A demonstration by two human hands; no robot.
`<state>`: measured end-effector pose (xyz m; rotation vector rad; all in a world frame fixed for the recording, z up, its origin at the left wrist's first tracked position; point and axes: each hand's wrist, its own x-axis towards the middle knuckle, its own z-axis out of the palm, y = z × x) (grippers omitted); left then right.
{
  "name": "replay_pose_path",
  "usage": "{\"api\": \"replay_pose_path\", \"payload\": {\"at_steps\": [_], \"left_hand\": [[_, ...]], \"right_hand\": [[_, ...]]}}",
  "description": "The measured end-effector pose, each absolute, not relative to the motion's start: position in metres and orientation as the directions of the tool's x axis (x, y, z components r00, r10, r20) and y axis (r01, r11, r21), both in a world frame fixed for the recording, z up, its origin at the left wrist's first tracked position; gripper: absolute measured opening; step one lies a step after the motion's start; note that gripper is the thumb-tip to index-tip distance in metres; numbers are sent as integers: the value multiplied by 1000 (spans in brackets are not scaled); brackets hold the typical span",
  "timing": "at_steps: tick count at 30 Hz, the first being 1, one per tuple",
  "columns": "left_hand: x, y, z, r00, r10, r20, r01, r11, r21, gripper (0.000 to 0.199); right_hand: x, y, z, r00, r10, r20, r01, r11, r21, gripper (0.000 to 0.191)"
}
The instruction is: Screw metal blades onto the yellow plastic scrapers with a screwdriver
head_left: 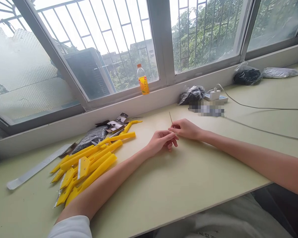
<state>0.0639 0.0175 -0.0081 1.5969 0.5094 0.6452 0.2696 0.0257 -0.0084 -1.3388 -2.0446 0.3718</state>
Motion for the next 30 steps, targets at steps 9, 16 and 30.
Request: {"api": "replay_pose_path", "payload": {"at_steps": [9,16,30], "left_hand": [[65,17,-8,737,666,116,-21,-149,989,48],[65,18,-10,736,664,131,-22,-170,985,46],[65,17,-10,737,663,131,-20,-173,985,48]], "right_hand": [[273,33,-12,-190,915,357,655,389,-648,55],[271,29,-11,-230,912,341,659,403,-635,48],[271,29,-11,-215,916,339,572,399,-717,32]]}}
